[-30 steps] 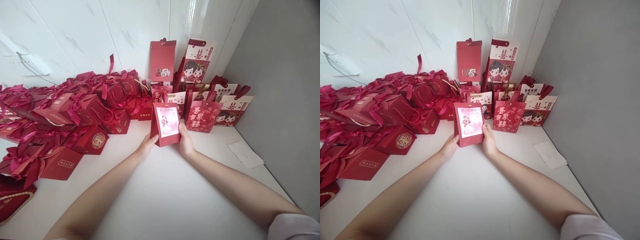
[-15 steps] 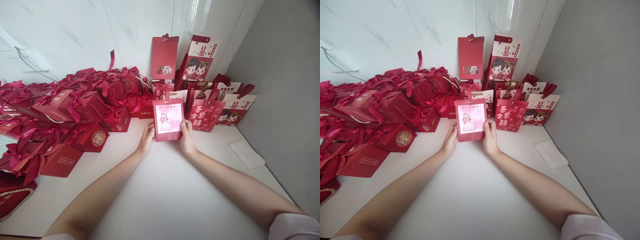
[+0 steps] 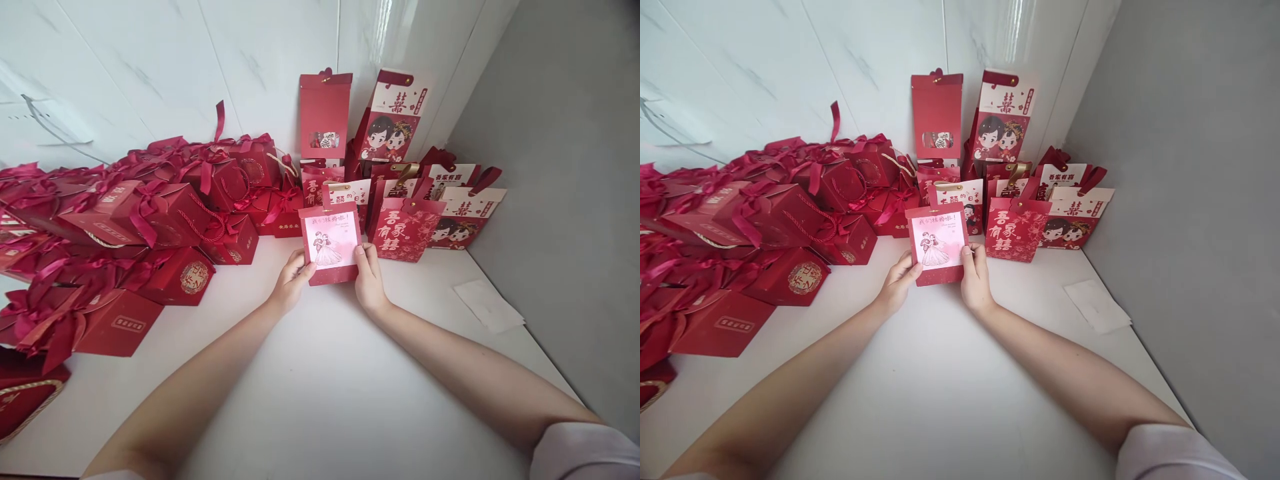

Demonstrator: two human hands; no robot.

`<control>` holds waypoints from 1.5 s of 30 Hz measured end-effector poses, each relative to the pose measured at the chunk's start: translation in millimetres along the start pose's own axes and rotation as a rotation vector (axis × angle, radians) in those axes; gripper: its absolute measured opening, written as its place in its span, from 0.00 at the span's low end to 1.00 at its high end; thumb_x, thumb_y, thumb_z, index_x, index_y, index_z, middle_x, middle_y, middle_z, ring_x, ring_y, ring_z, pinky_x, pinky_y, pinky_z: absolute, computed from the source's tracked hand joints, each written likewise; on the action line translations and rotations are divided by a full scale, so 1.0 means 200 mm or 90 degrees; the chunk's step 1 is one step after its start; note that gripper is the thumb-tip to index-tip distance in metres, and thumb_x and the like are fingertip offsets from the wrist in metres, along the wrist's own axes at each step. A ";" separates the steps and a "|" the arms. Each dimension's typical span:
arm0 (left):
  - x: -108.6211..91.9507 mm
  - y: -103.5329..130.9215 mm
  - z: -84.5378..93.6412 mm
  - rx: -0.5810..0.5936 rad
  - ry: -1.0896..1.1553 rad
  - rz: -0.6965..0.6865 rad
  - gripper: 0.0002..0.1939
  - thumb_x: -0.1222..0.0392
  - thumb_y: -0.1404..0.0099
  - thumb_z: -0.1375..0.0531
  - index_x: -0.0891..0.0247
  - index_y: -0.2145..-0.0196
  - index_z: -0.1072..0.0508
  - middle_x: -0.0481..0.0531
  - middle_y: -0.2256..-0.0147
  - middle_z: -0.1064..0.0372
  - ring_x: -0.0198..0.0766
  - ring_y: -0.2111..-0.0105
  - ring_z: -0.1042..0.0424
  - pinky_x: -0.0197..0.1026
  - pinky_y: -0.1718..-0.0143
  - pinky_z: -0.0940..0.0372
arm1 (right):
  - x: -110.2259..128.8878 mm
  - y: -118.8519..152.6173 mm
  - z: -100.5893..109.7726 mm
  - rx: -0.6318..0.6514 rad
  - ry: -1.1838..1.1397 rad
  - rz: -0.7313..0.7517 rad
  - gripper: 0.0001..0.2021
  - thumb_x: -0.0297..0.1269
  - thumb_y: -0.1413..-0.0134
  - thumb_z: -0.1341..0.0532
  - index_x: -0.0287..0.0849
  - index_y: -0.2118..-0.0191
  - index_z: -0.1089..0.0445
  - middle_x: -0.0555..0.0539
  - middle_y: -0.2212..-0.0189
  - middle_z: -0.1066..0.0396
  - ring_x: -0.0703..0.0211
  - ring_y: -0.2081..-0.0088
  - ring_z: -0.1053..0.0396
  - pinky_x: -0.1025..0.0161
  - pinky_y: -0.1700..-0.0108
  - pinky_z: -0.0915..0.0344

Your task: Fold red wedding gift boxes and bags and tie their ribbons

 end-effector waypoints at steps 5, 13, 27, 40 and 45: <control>0.01 0.00 0.02 -0.031 0.017 -0.001 0.19 0.46 0.31 0.41 0.60 0.51 0.23 0.57 0.44 0.35 0.48 0.40 0.37 0.44 0.38 0.42 | 0.01 0.00 -0.01 0.016 0.016 0.015 0.15 0.54 0.34 0.47 0.46 0.59 0.40 0.49 0.59 0.36 0.55 0.54 0.37 0.56 0.48 0.41; 0.12 0.01 0.13 -0.180 0.201 0.036 0.22 0.43 0.30 0.44 0.64 0.53 0.23 0.57 0.57 0.24 0.46 0.53 0.26 0.44 0.50 0.33 | 0.06 0.04 -0.11 0.116 -0.034 0.038 0.15 0.49 0.38 0.39 0.48 0.53 0.40 0.47 0.52 0.35 0.56 0.52 0.35 0.58 0.49 0.37; 0.06 0.03 0.19 -0.254 0.061 0.012 0.23 0.42 0.30 0.44 0.64 0.54 0.23 0.58 0.54 0.26 0.46 0.50 0.28 0.42 0.49 0.35 | 0.00 0.01 -0.15 0.201 0.050 0.004 0.18 0.54 0.37 0.42 0.44 0.69 0.31 0.46 0.58 0.32 0.51 0.50 0.34 0.56 0.42 0.40; 0.07 0.03 0.21 -0.262 0.102 0.023 0.23 0.41 0.32 0.42 0.65 0.57 0.22 0.58 0.58 0.25 0.49 0.50 0.27 0.43 0.51 0.33 | 0.01 0.03 -0.18 0.246 0.114 0.050 0.19 0.55 0.37 0.42 0.46 0.61 0.23 0.44 0.54 0.30 0.51 0.47 0.32 0.55 0.41 0.38; 0.09 0.03 0.20 -0.261 0.127 0.042 0.23 0.40 0.34 0.41 0.66 0.58 0.22 0.58 0.58 0.24 0.49 0.52 0.27 0.42 0.53 0.33 | 0.01 0.03 -0.18 0.229 0.111 0.034 0.19 0.56 0.37 0.42 0.46 0.62 0.23 0.44 0.55 0.30 0.50 0.48 0.32 0.53 0.42 0.37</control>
Point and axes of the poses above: each hand's wrist, its own y-axis away from the middle knuckle, its own z-axis out of the back of the hand, x = y × z, the point moved 10 cm from there along -y, towards the middle knuckle
